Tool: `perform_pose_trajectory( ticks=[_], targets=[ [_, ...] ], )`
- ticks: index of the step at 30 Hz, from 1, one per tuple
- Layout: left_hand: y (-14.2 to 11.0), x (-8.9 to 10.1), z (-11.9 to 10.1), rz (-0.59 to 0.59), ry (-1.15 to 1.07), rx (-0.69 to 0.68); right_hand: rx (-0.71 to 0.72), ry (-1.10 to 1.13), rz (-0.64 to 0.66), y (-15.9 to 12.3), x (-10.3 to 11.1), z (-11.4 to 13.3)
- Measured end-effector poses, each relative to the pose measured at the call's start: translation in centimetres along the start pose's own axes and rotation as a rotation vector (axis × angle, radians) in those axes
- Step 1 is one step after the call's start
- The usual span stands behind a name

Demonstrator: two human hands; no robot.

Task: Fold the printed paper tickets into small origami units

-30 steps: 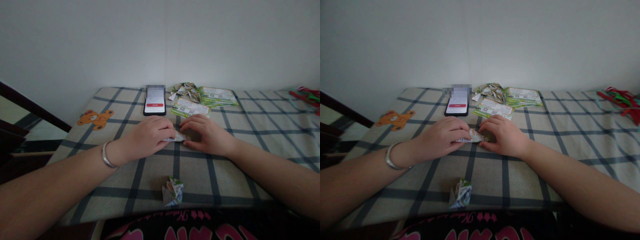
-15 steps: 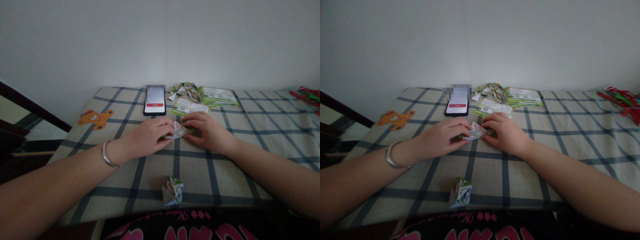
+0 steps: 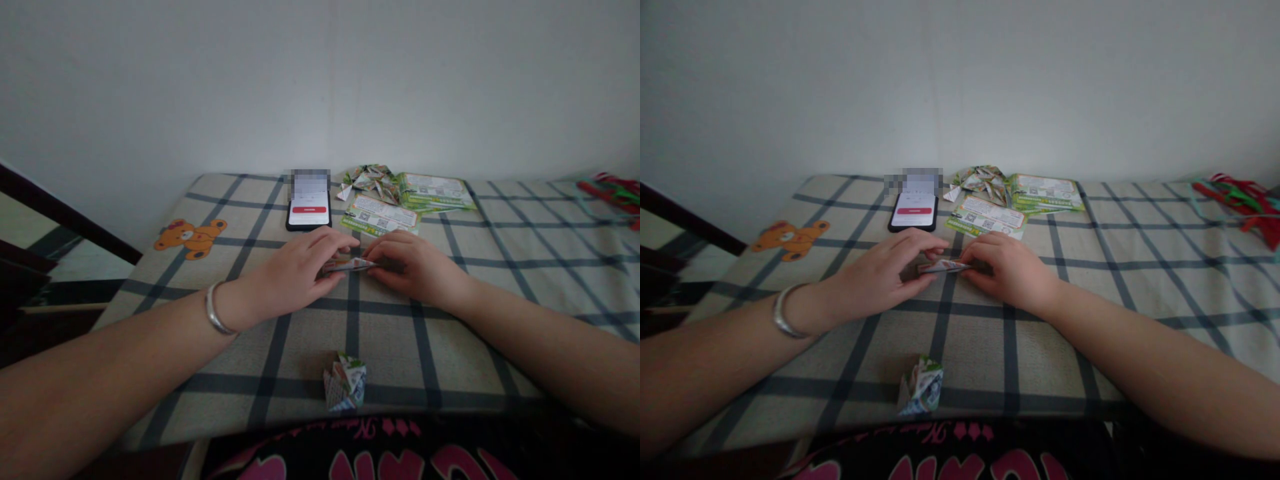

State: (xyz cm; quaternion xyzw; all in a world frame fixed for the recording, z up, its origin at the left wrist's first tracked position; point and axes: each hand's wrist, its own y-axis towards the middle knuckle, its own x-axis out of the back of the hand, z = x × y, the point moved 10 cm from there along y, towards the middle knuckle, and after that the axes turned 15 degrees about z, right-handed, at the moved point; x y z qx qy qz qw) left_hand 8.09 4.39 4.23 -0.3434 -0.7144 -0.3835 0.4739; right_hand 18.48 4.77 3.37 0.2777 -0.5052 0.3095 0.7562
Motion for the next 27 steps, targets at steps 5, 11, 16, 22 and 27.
perform_pose_trajectory(
  ticks=[5,11,16,22,27],
  targets=[
    [0.0,0.2,-0.4,0.004,0.092,0.035,0.072,0.014,-0.095,-0.4,0.7,0.9],
    [0.2,-0.2,-0.2,0.066,0.146,0.082,0.041,-0.026,-0.156,-0.8,1.4,1.1],
    [0.1,0.1,0.2,0.017,0.163,0.115,-0.012,-0.043,-0.226,-1.1,2.2,0.8],
    [0.1,0.0,0.6,-0.008,0.062,0.136,-0.056,-0.028,-0.196,-1.0,1.9,0.5],
    [0.3,0.2,0.6,0.014,-0.016,0.139,-0.023,-0.035,-0.204,-0.5,1.8,0.9]
  ],
)
